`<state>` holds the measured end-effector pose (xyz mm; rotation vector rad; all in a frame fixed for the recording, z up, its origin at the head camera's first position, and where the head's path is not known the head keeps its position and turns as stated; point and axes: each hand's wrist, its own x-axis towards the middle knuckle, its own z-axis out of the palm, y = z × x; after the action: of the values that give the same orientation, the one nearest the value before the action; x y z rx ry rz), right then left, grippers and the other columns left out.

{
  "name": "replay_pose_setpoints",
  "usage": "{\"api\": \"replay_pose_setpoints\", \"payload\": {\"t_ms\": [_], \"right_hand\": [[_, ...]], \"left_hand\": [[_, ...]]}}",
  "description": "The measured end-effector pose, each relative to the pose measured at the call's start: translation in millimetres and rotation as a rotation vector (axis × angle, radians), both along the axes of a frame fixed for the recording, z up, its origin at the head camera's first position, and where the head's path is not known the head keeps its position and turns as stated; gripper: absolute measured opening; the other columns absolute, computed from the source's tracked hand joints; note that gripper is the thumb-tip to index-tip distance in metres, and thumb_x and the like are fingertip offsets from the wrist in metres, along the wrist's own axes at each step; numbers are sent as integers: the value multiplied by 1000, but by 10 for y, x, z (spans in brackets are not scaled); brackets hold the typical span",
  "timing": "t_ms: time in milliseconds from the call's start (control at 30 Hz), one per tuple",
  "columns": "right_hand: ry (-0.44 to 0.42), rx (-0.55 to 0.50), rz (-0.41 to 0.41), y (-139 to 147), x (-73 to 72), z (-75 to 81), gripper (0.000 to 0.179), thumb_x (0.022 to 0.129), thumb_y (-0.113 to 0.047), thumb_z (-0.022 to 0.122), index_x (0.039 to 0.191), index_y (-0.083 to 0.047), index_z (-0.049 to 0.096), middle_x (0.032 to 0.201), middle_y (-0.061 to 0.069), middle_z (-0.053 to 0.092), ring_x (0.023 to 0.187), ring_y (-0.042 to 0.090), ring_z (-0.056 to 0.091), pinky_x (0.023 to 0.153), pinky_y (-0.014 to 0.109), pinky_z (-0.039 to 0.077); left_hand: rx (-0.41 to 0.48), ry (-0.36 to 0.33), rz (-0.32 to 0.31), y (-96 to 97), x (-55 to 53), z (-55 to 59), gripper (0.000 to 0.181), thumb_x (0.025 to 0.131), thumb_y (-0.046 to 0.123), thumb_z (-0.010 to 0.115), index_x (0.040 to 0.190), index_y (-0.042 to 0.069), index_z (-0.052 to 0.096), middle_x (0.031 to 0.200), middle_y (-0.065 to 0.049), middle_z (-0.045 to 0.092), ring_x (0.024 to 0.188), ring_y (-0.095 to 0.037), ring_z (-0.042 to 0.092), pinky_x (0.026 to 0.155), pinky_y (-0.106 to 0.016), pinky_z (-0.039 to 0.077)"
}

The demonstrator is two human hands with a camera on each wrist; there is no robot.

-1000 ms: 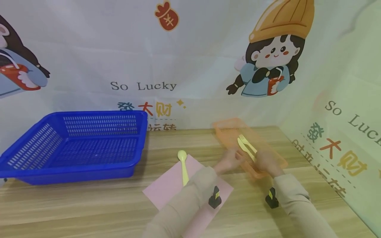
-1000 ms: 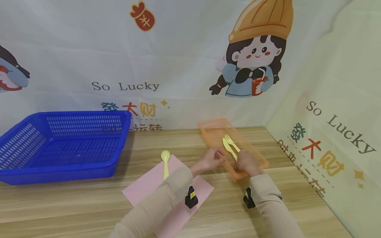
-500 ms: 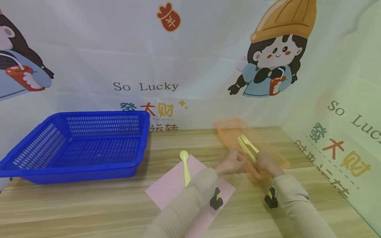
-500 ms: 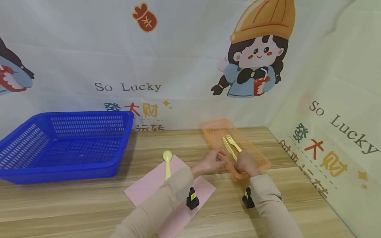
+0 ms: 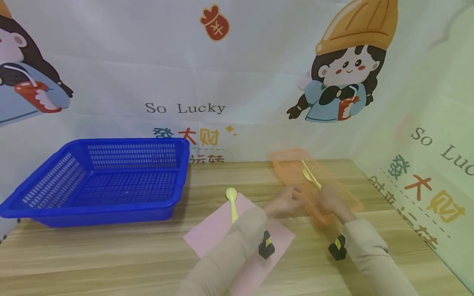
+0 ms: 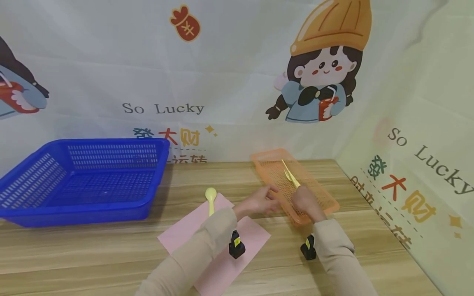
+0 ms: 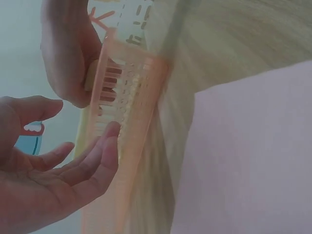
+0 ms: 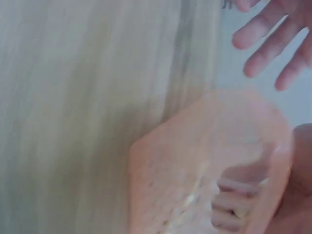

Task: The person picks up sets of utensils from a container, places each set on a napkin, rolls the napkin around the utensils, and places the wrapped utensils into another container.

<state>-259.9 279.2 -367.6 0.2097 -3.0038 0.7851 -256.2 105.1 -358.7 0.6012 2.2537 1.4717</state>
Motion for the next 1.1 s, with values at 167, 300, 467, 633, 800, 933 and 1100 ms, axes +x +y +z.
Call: {"api": "replay_pose_setpoints", "payload": {"t_ms": [167, 300, 467, 633, 800, 933, 1100], "right_hand": [[119, -84, -28, -171, 65, 131, 29, 91, -10, 25, 86, 12, 42, 62, 3, 35, 47, 11, 33, 39, 21, 30], [106, -208, -51, -397, 144, 311, 34, 92, -10, 26, 106, 19, 39, 63, 5, 38, 47, 11, 33, 38, 19, 30], [150, -287, -12, -585, 200, 340, 39, 96, -14, 22, 106, 16, 45, 76, 16, 49, 51, 11, 36, 42, 17, 32], [120, -304, 30, -756, 285, 319, 35, 97, -13, 22, 106, 13, 44, 86, 23, 51, 51, 10, 36, 44, 15, 32], [139, -293, 49, -946, 357, 304, 29, 97, -10, 26, 98, 12, 45, 75, 15, 49, 50, 10, 34, 42, 16, 30], [160, -237, 55, -1093, 398, 255, 31, 97, -13, 29, 103, 12, 47, 75, 11, 50, 54, 13, 40, 44, 19, 33], [181, -287, 65, -1241, 405, 129, 26, 96, -10, 34, 105, 11, 46, 78, 15, 54, 58, 14, 43, 47, 21, 35]], "left_hand": [[15, -39, 9, -72, -46, 66, 41, 90, 11, 50, 126, -2, 37, 109, -21, 56, 88, -32, 60, 71, -34, 53], [54, -26, 38, -160, -73, 167, 42, 91, 12, 49, 128, -2, 36, 113, -20, 55, 89, -33, 60, 73, -36, 52], [117, 4, 131, -243, -110, 270, 42, 90, 14, 51, 128, -1, 39, 120, -21, 51, 88, -32, 61, 70, -31, 53], [136, 25, 200, -316, -108, 283, 42, 90, 16, 51, 126, -2, 42, 119, -21, 51, 85, -28, 63, 63, -22, 53], [137, 74, 261, -404, -78, 262, 36, 90, 15, 52, 120, -4, 48, 111, -19, 57, 78, -24, 65, 58, -22, 53], [132, 128, 306, -486, -59, 217, 25, 89, 15, 53, 105, -4, 57, 103, -18, 61, 77, -25, 65, 60, -28, 54], [139, 134, 324, -609, -27, 155, 21, 89, 14, 54, 94, -5, 61, 94, -17, 63, 76, -25, 65, 62, -31, 54]]}}
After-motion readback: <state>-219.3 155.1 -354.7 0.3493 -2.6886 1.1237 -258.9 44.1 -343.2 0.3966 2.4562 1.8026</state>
